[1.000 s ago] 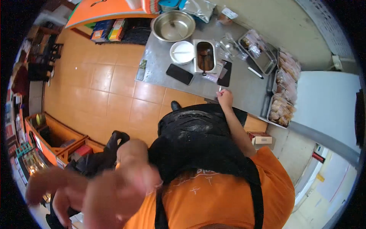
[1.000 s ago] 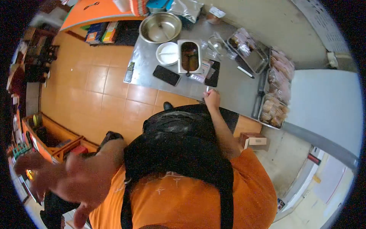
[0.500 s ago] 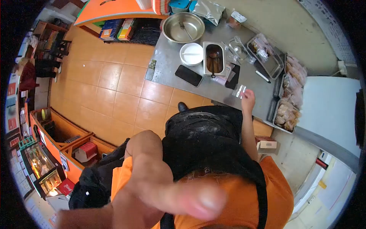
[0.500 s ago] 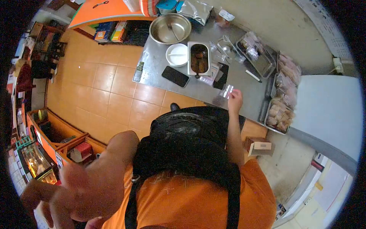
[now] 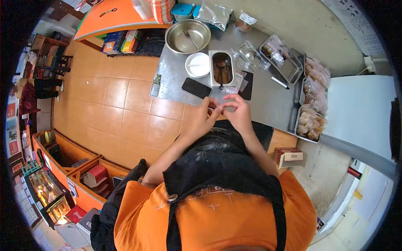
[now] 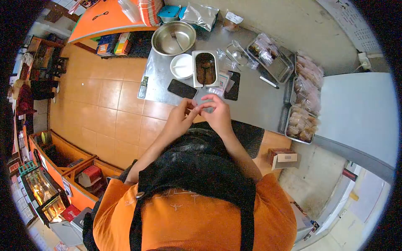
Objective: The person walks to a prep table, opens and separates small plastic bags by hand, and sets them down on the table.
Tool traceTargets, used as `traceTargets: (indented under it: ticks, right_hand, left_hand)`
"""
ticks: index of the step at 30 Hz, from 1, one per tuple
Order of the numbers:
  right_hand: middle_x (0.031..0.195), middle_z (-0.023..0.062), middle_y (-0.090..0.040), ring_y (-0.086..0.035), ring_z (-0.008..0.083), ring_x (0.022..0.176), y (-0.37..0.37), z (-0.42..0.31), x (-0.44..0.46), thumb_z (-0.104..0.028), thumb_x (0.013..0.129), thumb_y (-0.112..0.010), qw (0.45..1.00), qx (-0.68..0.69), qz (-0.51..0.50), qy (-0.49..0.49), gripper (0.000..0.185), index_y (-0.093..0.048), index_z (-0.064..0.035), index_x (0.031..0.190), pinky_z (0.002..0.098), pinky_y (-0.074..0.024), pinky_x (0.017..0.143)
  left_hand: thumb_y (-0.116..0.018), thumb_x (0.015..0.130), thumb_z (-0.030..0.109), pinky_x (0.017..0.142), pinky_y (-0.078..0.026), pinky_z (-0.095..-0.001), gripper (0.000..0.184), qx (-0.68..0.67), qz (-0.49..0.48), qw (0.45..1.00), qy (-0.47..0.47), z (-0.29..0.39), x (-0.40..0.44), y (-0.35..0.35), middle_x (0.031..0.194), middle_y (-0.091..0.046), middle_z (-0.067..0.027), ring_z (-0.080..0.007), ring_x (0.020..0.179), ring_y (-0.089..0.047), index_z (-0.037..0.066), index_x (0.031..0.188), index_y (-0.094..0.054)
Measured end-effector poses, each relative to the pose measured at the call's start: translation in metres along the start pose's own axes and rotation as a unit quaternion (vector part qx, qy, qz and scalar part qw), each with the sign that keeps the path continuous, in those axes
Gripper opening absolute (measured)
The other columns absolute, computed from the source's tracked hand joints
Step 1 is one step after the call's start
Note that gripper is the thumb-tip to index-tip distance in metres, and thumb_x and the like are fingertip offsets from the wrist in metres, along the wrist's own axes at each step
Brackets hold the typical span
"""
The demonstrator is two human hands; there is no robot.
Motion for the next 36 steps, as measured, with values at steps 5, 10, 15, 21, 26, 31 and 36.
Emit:
traceTargets:
  ticks: [5,10,15,21,26,31,36]
  right_hand:
    - [0.076,-0.0015,-0.071,-0.049,0.0019,0.057,-0.011,-0.003,0.000,-0.007,0.076,-0.075,0.997,-0.044,-0.003,0.069,0.026,-0.060,-0.0044,0.097,0.0219,-0.0369,0.053]
    - [0.078,0.0057,-0.072,-0.067,0.0134,0.068,-0.012,-0.002,0.001,-0.010,0.074,-0.076,0.997,-0.063,0.009,0.049,0.026,-0.060,-0.0044,0.094,0.0284,-0.0477,0.060]
    - [0.076,0.0093,-0.070,-0.068,0.0169,0.070,-0.014,0.006,0.001,-0.010,0.075,-0.075,0.999,0.006,0.022,0.046,0.024,-0.060,-0.0044,0.093,0.0309,-0.0488,0.061]
    - [0.077,0.0173,-0.064,-0.064,0.0346,0.072,-0.021,-0.013,-0.005,-0.013,0.083,-0.064,0.969,-0.178,-0.050,0.165,0.013,-0.057,-0.0020,0.085,0.0429,-0.0500,0.061]
    - [0.072,0.0169,-0.061,-0.061,0.0376,0.067,-0.022,-0.010,-0.011,-0.013,0.082,-0.062,0.967,-0.155,-0.025,0.202,0.016,-0.054,-0.0012,0.077,0.0448,-0.0478,0.057]
    - [0.067,0.0142,-0.058,-0.060,0.0333,0.061,-0.011,-0.015,-0.011,-0.009,0.080,-0.063,0.967,-0.169,0.036,0.190,0.014,-0.053,-0.0026,0.074,0.0414,-0.0467,0.054]
    - [0.065,0.0118,-0.058,-0.059,0.0310,0.058,-0.013,-0.023,-0.010,-0.008,0.078,-0.065,0.964,-0.150,0.057,0.212,0.015,-0.051,-0.0045,0.072,0.0404,-0.0458,0.052]
  left_hand:
    - [-0.060,0.093,0.015,0.060,-0.050,-0.0285,0.020,0.003,0.050,0.999,-0.004,-0.011,0.006,0.005,0.075,-0.067,-0.0102,-0.0149,0.065,-0.062,-0.004,0.098,-0.064]
    - [-0.060,0.093,0.015,0.060,-0.050,-0.0288,0.020,-0.053,0.032,0.996,0.066,-0.024,0.010,0.006,0.077,-0.068,-0.0109,-0.0130,0.066,-0.064,-0.003,0.098,-0.068]
    - [-0.062,0.089,0.018,0.059,-0.052,-0.0320,0.020,0.117,0.093,0.989,-0.002,-0.001,0.006,0.015,0.075,-0.069,-0.0160,-0.0213,0.064,-0.069,0.000,0.092,-0.070]
    - [-0.062,0.088,0.018,0.064,-0.052,-0.0413,0.019,0.125,0.114,0.985,-0.039,-0.002,0.006,0.009,0.069,-0.065,-0.0179,-0.0324,0.060,-0.065,0.000,0.086,-0.067]
    - [-0.063,0.085,0.018,0.061,-0.047,-0.0428,0.021,-0.015,0.041,0.999,-0.023,-0.036,0.007,-0.006,0.062,-0.060,-0.0153,-0.0342,0.057,-0.061,0.001,0.075,-0.057]
    - [-0.064,0.081,0.014,0.056,-0.044,-0.0381,0.021,0.296,0.158,0.930,-0.149,-0.011,0.000,0.013,0.062,-0.061,-0.0092,-0.0308,0.056,-0.058,0.006,0.065,-0.053]
    - [-0.065,0.082,0.017,0.054,-0.048,-0.0389,0.019,0.184,0.131,0.973,-0.055,-0.001,0.002,0.014,0.066,-0.063,-0.0128,-0.0313,0.058,-0.062,0.004,0.070,-0.057]
Point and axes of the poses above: each hand's wrist, its own x-axis towards the middle knuckle, its own y-axis out of the back of the hand, z = x × y, the point moved 4 cm from there along x, towards the middle knuckle
